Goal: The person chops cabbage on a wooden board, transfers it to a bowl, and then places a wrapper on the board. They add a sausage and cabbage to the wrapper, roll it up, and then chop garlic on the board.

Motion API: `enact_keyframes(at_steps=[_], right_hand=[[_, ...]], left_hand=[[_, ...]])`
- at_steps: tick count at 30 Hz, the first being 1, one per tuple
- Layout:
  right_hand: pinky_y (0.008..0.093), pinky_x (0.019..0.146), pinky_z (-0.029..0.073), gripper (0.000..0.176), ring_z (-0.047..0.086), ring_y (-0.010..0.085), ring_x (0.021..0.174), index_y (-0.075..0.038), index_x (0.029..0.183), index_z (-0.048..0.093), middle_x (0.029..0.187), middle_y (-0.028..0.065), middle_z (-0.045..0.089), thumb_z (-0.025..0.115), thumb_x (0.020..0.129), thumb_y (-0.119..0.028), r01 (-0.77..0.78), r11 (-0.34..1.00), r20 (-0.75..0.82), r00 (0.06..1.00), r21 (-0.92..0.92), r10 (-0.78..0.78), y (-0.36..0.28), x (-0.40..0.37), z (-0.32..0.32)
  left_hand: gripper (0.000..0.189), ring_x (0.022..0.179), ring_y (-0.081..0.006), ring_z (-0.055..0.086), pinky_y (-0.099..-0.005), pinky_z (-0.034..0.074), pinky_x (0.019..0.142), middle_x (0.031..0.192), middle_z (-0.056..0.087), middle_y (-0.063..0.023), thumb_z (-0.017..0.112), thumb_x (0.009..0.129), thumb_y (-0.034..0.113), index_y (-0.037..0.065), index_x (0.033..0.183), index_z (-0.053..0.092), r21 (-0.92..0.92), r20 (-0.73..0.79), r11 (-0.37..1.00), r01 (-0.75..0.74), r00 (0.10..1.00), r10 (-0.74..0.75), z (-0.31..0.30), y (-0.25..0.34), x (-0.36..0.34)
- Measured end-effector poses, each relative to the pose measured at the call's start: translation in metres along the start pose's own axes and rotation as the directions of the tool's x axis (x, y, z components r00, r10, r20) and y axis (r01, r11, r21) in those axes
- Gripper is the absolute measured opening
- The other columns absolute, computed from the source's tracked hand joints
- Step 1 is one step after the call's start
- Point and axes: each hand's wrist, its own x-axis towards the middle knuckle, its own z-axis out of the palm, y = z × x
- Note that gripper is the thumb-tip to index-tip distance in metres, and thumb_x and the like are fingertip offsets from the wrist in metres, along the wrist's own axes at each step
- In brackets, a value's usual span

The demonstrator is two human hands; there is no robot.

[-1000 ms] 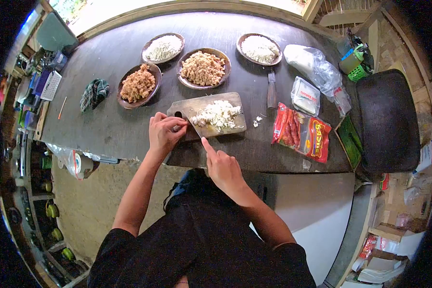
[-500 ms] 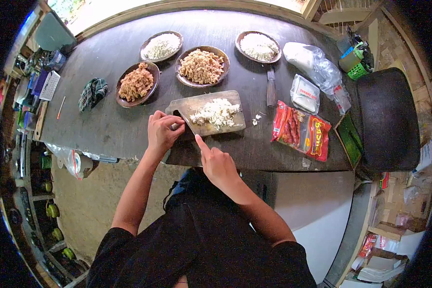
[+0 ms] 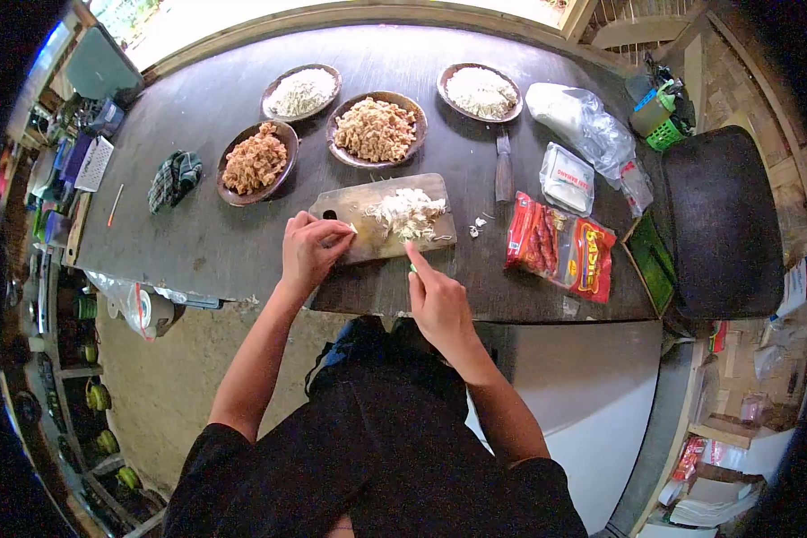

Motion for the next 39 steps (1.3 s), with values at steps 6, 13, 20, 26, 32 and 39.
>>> enact_keyframes(at_steps=[6, 13, 20, 26, 32, 39], right_hand=[[0.0486, 0.064, 0.051, 0.052, 0.065, 0.0402, 0.067, -0.013, 0.151, 0.052, 0.077, 0.0216, 0.065, 0.061, 0.100, -0.010, 0.017, 0.999, -0.006, 1.000, 0.033, -0.017, -0.007, -0.003, -0.009], [0.0496, 0.061, 0.053, 0.053, 0.065, 0.0384, 0.064, -0.016, 0.152, 0.051, 0.069, 0.0190, 0.060, 0.061, 0.099, -0.012, 0.041, 0.997, 0.158, 0.987, -0.065, -0.030, -0.007, -0.020, 0.008], [0.0520, 0.059, 0.055, 0.056, 0.066, 0.0392, 0.062, -0.017, 0.152, 0.051, 0.069, 0.0189, 0.061, 0.062, 0.097, -0.012, 0.028, 0.987, 0.169, 0.986, -0.158, -0.001, -0.013, -0.019, 0.013], [0.0517, 0.061, 0.057, 0.060, 0.068, 0.0413, 0.064, -0.020, 0.154, 0.048, 0.071, 0.0203, 0.063, 0.062, 0.096, -0.013, 0.034, 0.966, 0.178, 0.984, -0.256, 0.012, -0.013, -0.010, 0.023], [0.0514, 0.062, 0.057, 0.056, 0.068, 0.0417, 0.066, -0.019, 0.153, 0.049, 0.073, 0.0220, 0.065, 0.060, 0.099, -0.013, 0.003, 0.985, 0.163, 0.986, -0.171, 0.025, -0.007, -0.009, 0.019], [0.0521, 0.062, 0.054, 0.054, 0.066, 0.0412, 0.064, -0.017, 0.152, 0.051, 0.072, 0.0217, 0.064, 0.061, 0.099, -0.012, 0.049, 0.996, 0.141, 0.989, -0.071, -0.039, -0.006, -0.017, 0.013]], left_hand=[[0.012, 0.080, -0.0208, 0.056, -0.0344, 0.043, 0.081, 0.089, 0.078, 0.0023, 0.085, 0.078, 0.024, 0.016, 0.086, 0.081, 0.032, 0.042, 0.999, 0.042, 0.998, -0.043, 0.006, 0.010, 0.007], [0.012, 0.083, -0.0210, 0.057, -0.0354, 0.044, 0.083, 0.093, 0.078, 0.0043, 0.083, 0.074, 0.018, 0.014, 0.085, 0.080, 0.049, 0.000, 0.997, -0.067, 0.998, 0.067, 0.008, 0.003, 0.008], [0.013, 0.083, -0.0212, 0.057, -0.0355, 0.045, 0.085, 0.094, 0.079, 0.0042, 0.083, 0.073, 0.019, 0.014, 0.085, 0.080, 0.051, 0.021, 0.998, -0.046, 0.999, 0.045, 0.011, 0.000, 0.008], [0.012, 0.083, -0.0206, 0.057, -0.0360, 0.044, 0.084, 0.094, 0.079, 0.0050, 0.083, 0.074, 0.020, 0.014, 0.085, 0.081, 0.049, 0.022, 0.997, -0.056, 0.998, 0.055, 0.010, 0.003, 0.009], [0.012, 0.084, -0.0204, 0.057, -0.0360, 0.043, 0.085, 0.093, 0.079, 0.0051, 0.083, 0.075, 0.020, 0.015, 0.085, 0.081, 0.052, -0.003, 0.998, -0.042, 0.999, 0.042, 0.007, 0.008, 0.008], [0.013, 0.086, -0.0219, 0.058, -0.0368, 0.046, 0.086, 0.094, 0.079, 0.0016, 0.083, 0.074, 0.020, 0.012, 0.084, 0.080, 0.046, -0.019, 0.996, -0.074, 0.997, 0.075, 0.011, 0.003, 0.007]])
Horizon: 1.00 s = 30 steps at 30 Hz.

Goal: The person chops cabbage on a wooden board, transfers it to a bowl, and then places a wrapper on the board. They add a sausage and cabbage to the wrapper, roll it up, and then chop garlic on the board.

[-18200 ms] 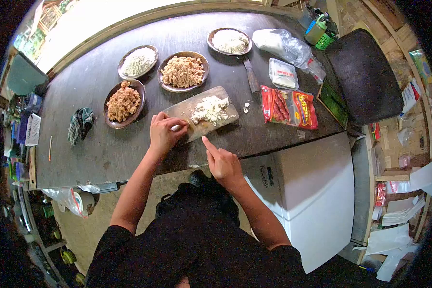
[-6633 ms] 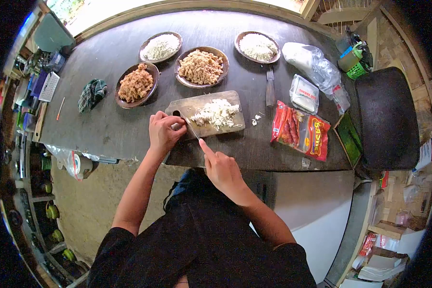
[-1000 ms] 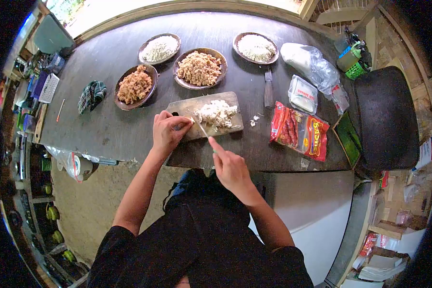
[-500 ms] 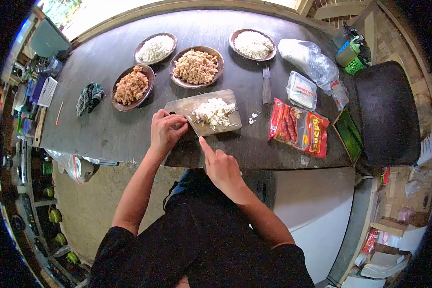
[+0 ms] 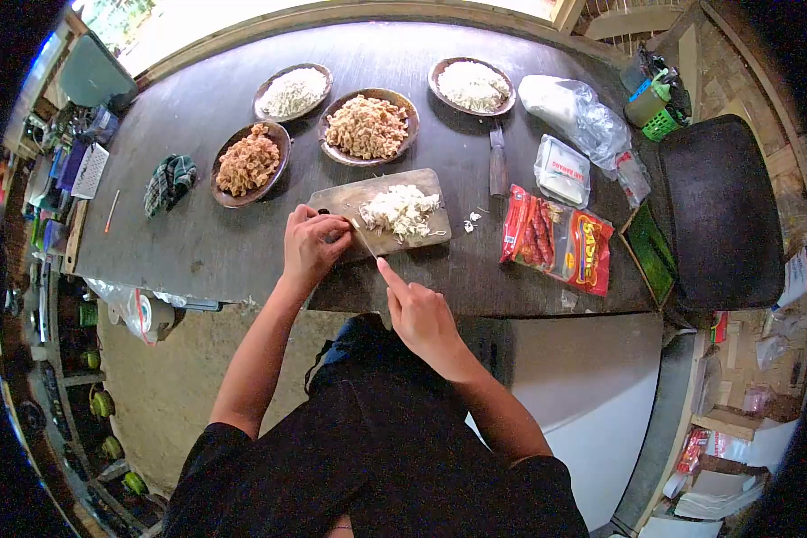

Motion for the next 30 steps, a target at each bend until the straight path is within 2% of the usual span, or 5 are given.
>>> enact_keyframes(at_steps=[9, 11, 17, 20, 30], right_hand=[[0.0520, 0.062, 0.056, 0.054, 0.067, 0.0417, 0.065, -0.018, 0.151, 0.051, 0.071, 0.0214, 0.064, 0.061, 0.098, -0.012, -0.029, 0.997, 0.026, 0.999, -0.073, 0.031, -0.003, 0.011, 0.007], [0.0524, 0.062, 0.056, 0.054, 0.067, 0.0424, 0.065, -0.018, 0.151, 0.051, 0.071, 0.0216, 0.064, 0.061, 0.098, -0.013, -0.050, 0.995, 0.042, 0.998, -0.082, 0.054, -0.002, 0.014, 0.006], [0.0527, 0.062, 0.056, 0.055, 0.067, 0.0416, 0.065, -0.017, 0.152, 0.050, 0.070, 0.0213, 0.063, 0.061, 0.098, -0.012, -0.056, 0.997, 0.013, 0.998, -0.049, 0.057, -0.001, 0.008, -0.003], [0.0526, 0.061, 0.055, 0.055, 0.066, 0.0412, 0.064, -0.017, 0.152, 0.050, 0.070, 0.0211, 0.062, 0.060, 0.099, -0.012, 0.000, 1.000, 0.017, 1.000, -0.005, 0.000, 0.001, 0.003, -0.002], [0.0521, 0.061, 0.056, 0.055, 0.066, 0.0416, 0.063, -0.017, 0.152, 0.050, 0.070, 0.0216, 0.063, 0.060, 0.098, -0.012, 0.039, 0.999, -0.011, 0.999, 0.012, -0.039, 0.005, 0.012, 0.009]], left_hand=[[0.012, 0.082, -0.0216, 0.058, -0.0366, 0.047, 0.085, 0.092, 0.079, -0.0002, 0.083, 0.073, 0.017, 0.012, 0.084, 0.080, -0.050, 0.033, 0.998, 0.041, 0.999, -0.039, 0.000, -0.001, 0.001], [0.012, 0.081, -0.0205, 0.058, -0.0360, 0.046, 0.082, 0.091, 0.079, 0.0012, 0.084, 0.073, 0.018, 0.014, 0.084, 0.081, -0.023, 0.067, 0.995, 0.096, 0.993, -0.094, -0.002, 0.000, 0.001], [0.012, 0.080, -0.0196, 0.056, -0.0349, 0.044, 0.080, 0.087, 0.078, 0.0039, 0.084, 0.073, 0.019, 0.016, 0.085, 0.081, 0.002, 0.040, 1.000, 0.025, 0.999, -0.025, -0.006, 0.004, 0.004], [0.012, 0.079, -0.0199, 0.055, -0.0348, 0.044, 0.081, 0.086, 0.078, 0.0049, 0.084, 0.073, 0.019, 0.015, 0.083, 0.080, -0.003, 0.031, 0.999, 0.032, 0.999, -0.032, -0.004, 0.002, 0.003], [0.011, 0.077, -0.0203, 0.054, -0.0347, 0.044, 0.080, 0.087, 0.078, 0.0046, 0.083, 0.073, 0.018, 0.013, 0.081, 0.078, -0.027, 0.024, 0.999, 0.021, 1.000, -0.021, 0.000, 0.000, 0.002]])
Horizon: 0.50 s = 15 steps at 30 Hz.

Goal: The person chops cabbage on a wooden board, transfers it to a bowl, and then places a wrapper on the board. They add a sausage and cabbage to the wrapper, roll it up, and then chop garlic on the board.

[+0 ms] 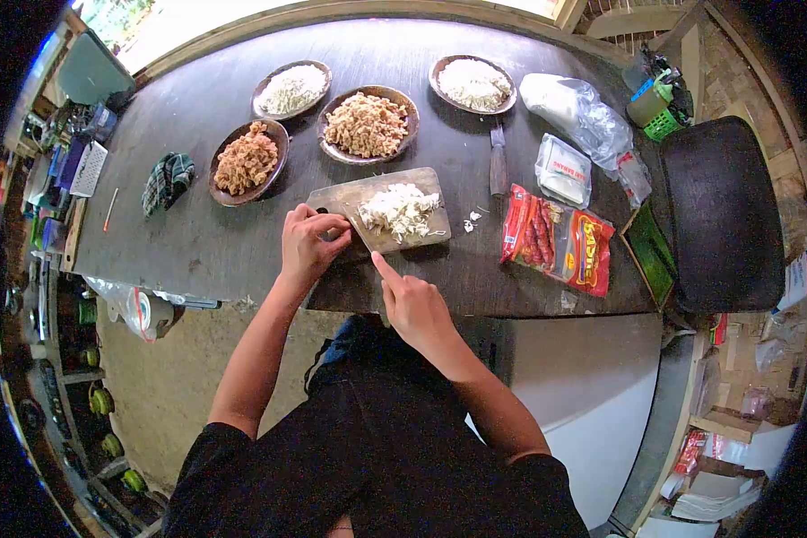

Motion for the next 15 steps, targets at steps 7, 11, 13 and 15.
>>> enact_keyframes(at_steps=[7, 11, 13, 15], right_hand=[[0.0523, 0.062, 0.057, 0.056, 0.068, 0.0416, 0.065, -0.018, 0.153, 0.049, 0.073, 0.0217, 0.065, 0.060, 0.098, -0.012, -0.084, 0.986, 0.043, 0.995, -0.141, 0.090, -0.004, 0.002, -0.004], [0.0520, 0.061, 0.057, 0.058, 0.067, 0.0409, 0.065, -0.018, 0.154, 0.048, 0.072, 0.0211, 0.064, 0.061, 0.098, -0.012, -0.059, 0.996, 0.026, 0.998, -0.062, 0.061, -0.002, -0.004, -0.011], [0.0519, 0.061, 0.056, 0.058, 0.067, 0.0408, 0.064, -0.018, 0.154, 0.048, 0.071, 0.0212, 0.064, 0.061, 0.098, -0.012, -0.043, 0.998, 0.027, 0.999, -0.054, 0.045, -0.007, -0.006, -0.010], [0.0519, 0.061, 0.056, 0.058, 0.067, 0.0406, 0.064, -0.018, 0.154, 0.048, 0.071, 0.0212, 0.063, 0.061, 0.098, -0.011, -0.025, 0.999, 0.028, 0.999, -0.044, 0.026, -0.007, -0.006, -0.008]], left_hand=[[0.010, 0.078, -0.0198, 0.055, -0.0341, 0.044, 0.080, 0.087, 0.078, 0.0044, 0.083, 0.073, 0.019, 0.014, 0.082, 0.079, 0.021, -0.004, 1.000, 0.008, 1.000, -0.008, -0.004, 0.006, 0.001], [0.011, 0.079, -0.0202, 0.056, -0.0345, 0.044, 0.081, 0.087, 0.078, 0.0042, 0.083, 0.072, 0.019, 0.014, 0.082, 0.079, 0.032, 0.014, 0.999, 0.022, 1.000, -0.023, -0.002, 0.003, 0.000], [0.012, 0.079, -0.0204, 0.056, -0.0346, 0.044, 0.080, 0.086, 0.078, 0.0041, 0.083, 0.072, 0.019, 0.013, 0.081, 0.078, 0.038, 0.023, 0.999, 0.021, 0.999, -0.022, -0.004, 0.004, 0.000], [0.012, 0.079, -0.0205, 0.056, -0.0348, 0.044, 0.080, 0.086, 0.077, 0.0040, 0.084, 0.072, 0.019, 0.013, 0.081, 0.078, 0.044, 0.032, 0.999, 0.021, 0.999, -0.022, -0.004, 0.003, 0.000]])
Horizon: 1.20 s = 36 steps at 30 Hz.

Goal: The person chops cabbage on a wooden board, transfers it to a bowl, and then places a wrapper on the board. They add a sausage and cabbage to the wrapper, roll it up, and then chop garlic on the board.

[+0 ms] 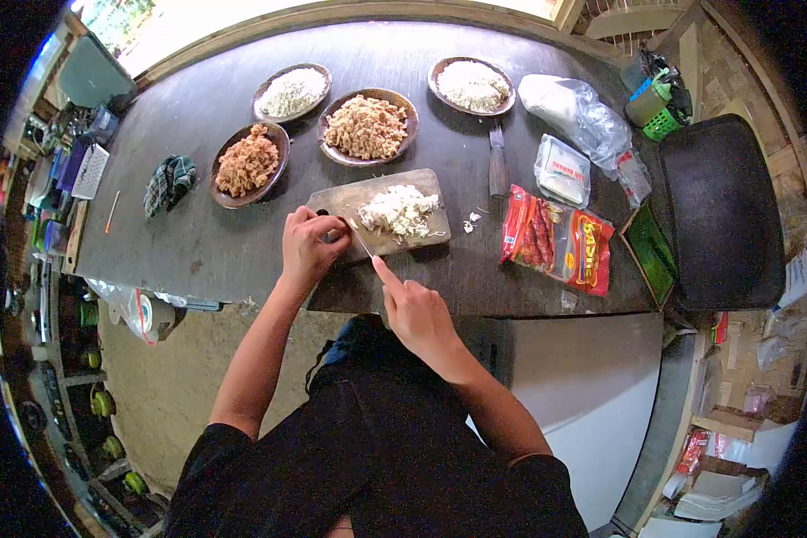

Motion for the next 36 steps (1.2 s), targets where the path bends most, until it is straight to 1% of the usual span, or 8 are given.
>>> enact_keyframes(at_steps=[3, 6, 8, 18, 20, 27, 29, 36], right_hand=[[0.0518, 0.061, 0.056, 0.058, 0.066, 0.0410, 0.063, -0.018, 0.154, 0.048, 0.071, 0.0209, 0.063, 0.061, 0.098, -0.011, -0.002, 1.000, -0.003, 1.000, -0.007, 0.002, 0.004, 0.001, 0.006], [0.0521, 0.062, 0.056, 0.057, 0.066, 0.0417, 0.064, -0.020, 0.153, 0.048, 0.071, 0.0207, 0.064, 0.060, 0.098, -0.012, 0.012, 1.000, -0.021, 1.000, -0.011, -0.012, 0.004, 0.006, 0.009], [0.0520, 0.063, 0.057, 0.057, 0.067, 0.0421, 0.066, -0.020, 0.154, 0.048, 0.072, 0.0207, 0.064, 0.060, 0.099, -0.012, -0.035, 0.994, 0.028, 0.999, -0.102, 0.038, 0.001, 0.011, 0.010], [0.0534, 0.063, 0.056, 0.053, 0.067, 0.0425, 0.066, -0.018, 0.152, 0.051, 0.071, 0.0223, 0.064, 0.059, 0.100, -0.014, -0.060, 0.998, -0.008, 0.998, -0.013, 0.060, 0.003, 0.006, -0.002], [0.0529, 0.064, 0.056, 0.052, 0.066, 0.0418, 0.066, -0.017, 0.151, 0.051, 0.071, 0.0221, 0.064, 0.059, 0.100, -0.014, -0.027, 0.999, 0.023, 0.999, 0.017, 0.026, 0.000, 0.002, -0.004], [0.0523, 0.061, 0.056, 0.055, 0.067, 0.0415, 0.064, -0.019, 0.153, 0.049, 0.071, 0.0212, 0.063, 0.060, 0.099, -0.014, 0.021, 1.000, 0.002, 1.000, 0.006, -0.021, 0.007, 0.008, 0.006], [0.0521, 0.060, 0.057, 0.056, 0.067, 0.0421, 0.063, -0.021, 0.153, 0.049, 0.072, 0.0211, 0.064, 0.060, 0.099, -0.015, -0.016, 0.994, 0.024, 1.000, -0.104, 0.019, 0.004, 0.010, 0.009], [0.0517, 0.061, 0.057, 0.057, 0.067, 0.0421, 0.064, -0.022, 0.153, 0.049, 0.072, 0.0211, 0.064, 0.061, 0.098, -0.014, -0.016, 0.997, -0.011, 1.000, -0.079, 0.015, 0.010, 0.012, 0.011]], left_hand=[[0.011, 0.079, -0.0203, 0.056, -0.0351, 0.043, 0.080, 0.084, 0.077, 0.0034, 0.082, 0.073, 0.024, 0.015, 0.080, 0.078, -0.023, -0.032, 1.000, -0.003, 0.999, 0.003, 0.003, -0.001, 0.000], [0.012, 0.078, -0.0203, 0.056, -0.0351, 0.044, 0.080, 0.086, 0.077, 0.0042, 0.084, 0.071, 0.017, 0.013, 0.079, 0.077, -0.025, -0.031, 1.000, -0.003, 1.000, 0.003, 0.003, -0.001, 0.001], [0.011, 0.078, -0.0201, 0.056, -0.0348, 0.044, 0.080, 0.086, 0.077, 0.0044, 0.084, 0.071, 0.018, 0.013, 0.080, 0.078, -0.025, -0.034, 1.000, -0.011, 0.999, 0.010, 0.003, -0.001, 0.001], [0.012, 0.081, -0.0200, 0.056, -0.0339, 0.044, 0.080, 0.088, 0.078, 0.0045, 0.084, 0.072, 0.019, 0.015, 0.082, 0.079, -0.044, -0.041, 0.999, -0.012, 0.999, 0.011, 0.001, -0.001, -0.002], [0.012, 0.081, -0.0212, 0.056, -0.0353, 0.044, 0.081, 0.083, 0.076, 0.0034, 0.082, 0.073, 0.022, 0.015, 0.083, 0.079, -0.023, -0.013, 1.000, -0.019, 1.000, 0.019, -0.001, -0.002, -0.001], [0.013, 0.079, -0.0207, 0.055, -0.0347, 0.045, 0.082, 0.087, 0.077, 0.0035, 0.083, 0.072, 0.017, 0.013, 0.083, 0.078, -0.042, -0.007, 0.999, -0.010, 1.000, 0.009, 0.002, -0.006, -0.002], [0.012, 0.077, -0.0206, 0.055, -0.0343, 0.044, 0.081, 0.087, 0.077, 0.0034, 0.083, 0.072, 0.017, 0.013, 0.083, 0.078, -0.060, -0.039, 0.998, -0.033, 0.999, 0.031, 0.004, -0.006, -0.002], [0.012, 0.077, -0.0203, 0.055, -0.0336, 0.043, 0.079, 0.087, 0.078, 0.0042, 0.084, 0.073, 0.017, 0.015, 0.084, 0.079, -0.040, -0.017, 0.999, 0.031, 0.999, -0.031, 0.000, -0.004, -0.002]])
